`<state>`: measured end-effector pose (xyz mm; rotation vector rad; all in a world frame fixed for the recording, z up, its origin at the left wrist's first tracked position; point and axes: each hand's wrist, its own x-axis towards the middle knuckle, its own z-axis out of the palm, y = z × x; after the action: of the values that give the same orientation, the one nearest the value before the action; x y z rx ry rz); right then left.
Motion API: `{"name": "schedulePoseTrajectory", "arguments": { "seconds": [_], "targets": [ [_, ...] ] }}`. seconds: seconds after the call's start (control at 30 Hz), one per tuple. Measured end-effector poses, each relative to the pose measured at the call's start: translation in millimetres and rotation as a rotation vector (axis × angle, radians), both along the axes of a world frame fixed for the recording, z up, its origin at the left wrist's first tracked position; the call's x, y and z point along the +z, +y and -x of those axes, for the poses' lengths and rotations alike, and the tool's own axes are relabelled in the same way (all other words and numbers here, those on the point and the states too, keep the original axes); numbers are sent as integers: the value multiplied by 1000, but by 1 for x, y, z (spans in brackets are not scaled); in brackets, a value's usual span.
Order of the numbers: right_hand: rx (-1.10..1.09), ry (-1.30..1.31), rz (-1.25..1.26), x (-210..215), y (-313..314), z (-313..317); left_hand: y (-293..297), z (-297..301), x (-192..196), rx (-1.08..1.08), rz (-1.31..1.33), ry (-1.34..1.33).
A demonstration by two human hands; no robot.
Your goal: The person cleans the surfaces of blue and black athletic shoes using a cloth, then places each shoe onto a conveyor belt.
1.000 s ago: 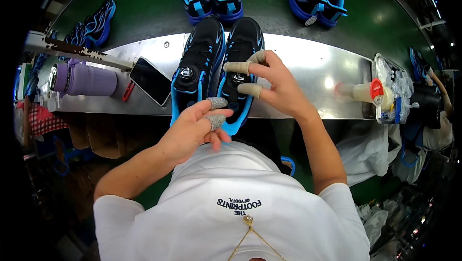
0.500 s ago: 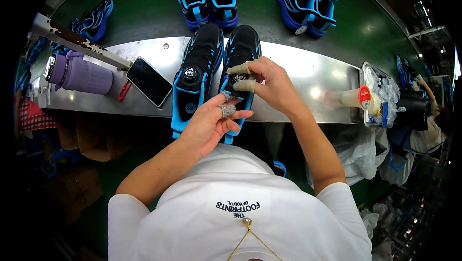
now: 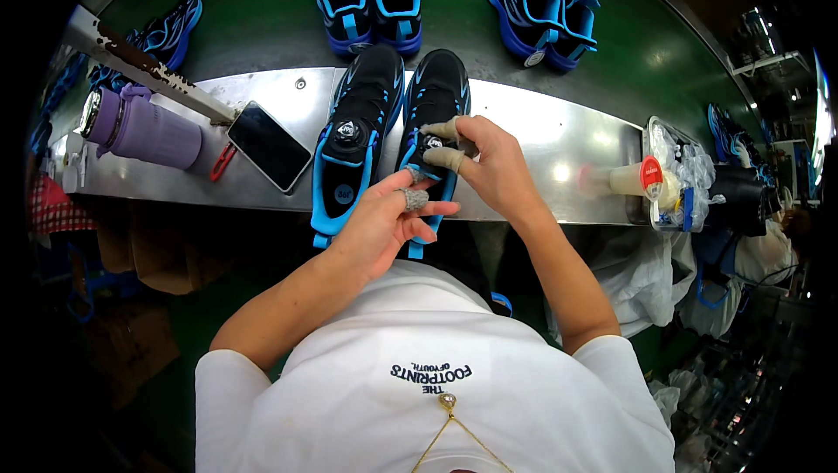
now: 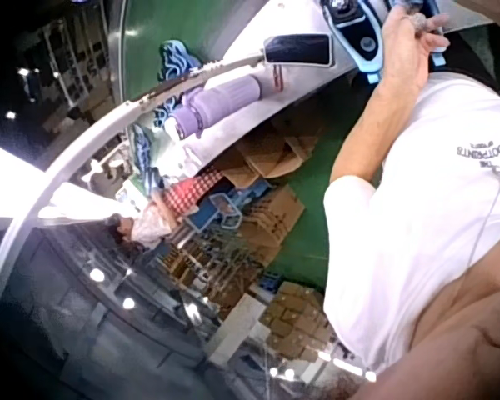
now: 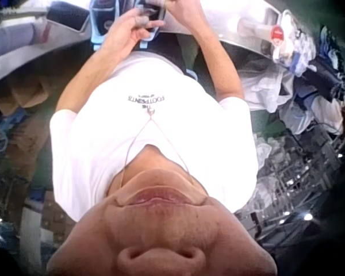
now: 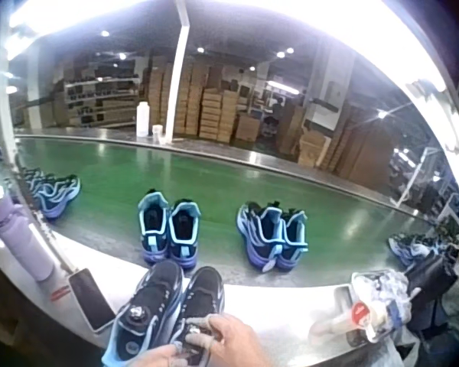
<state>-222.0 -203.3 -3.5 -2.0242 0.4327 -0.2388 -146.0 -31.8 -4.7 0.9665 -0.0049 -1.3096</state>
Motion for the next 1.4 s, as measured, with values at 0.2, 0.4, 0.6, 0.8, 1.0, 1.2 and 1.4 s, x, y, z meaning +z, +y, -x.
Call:
{"name": "schedulePoseTrajectory", "arguments": {
  "seconds": [0.2, 0.4, 0.6, 0.8, 1.0, 1.2, 1.4],
  "targets": [
    [11, -25, -149, -6, -11, 3, 9, -7, 9, -97, -2, -68],
    [-106, 6, 56, 6, -81, -3, 63, -16, 40, -386, -132, -1735],
    [212, 67, 579, 49, -57, -124, 32, -12, 7, -718, -450, -1776],
    [185, 309, 948, 11, -24, -252, 29, -13, -3, -678, -447, -1834],
    [119, 316, 812, -9, -96, -233, 64, -84, 49, -447, -162, -1160],
    [-23, 374, 760, -19, -177, -146, 65, -164, 126, -288, -267, -986],
    [-100, 404, 745, -17, -165, -141, -36, -249, 91, -292, -462, -1792]
  ]
}}
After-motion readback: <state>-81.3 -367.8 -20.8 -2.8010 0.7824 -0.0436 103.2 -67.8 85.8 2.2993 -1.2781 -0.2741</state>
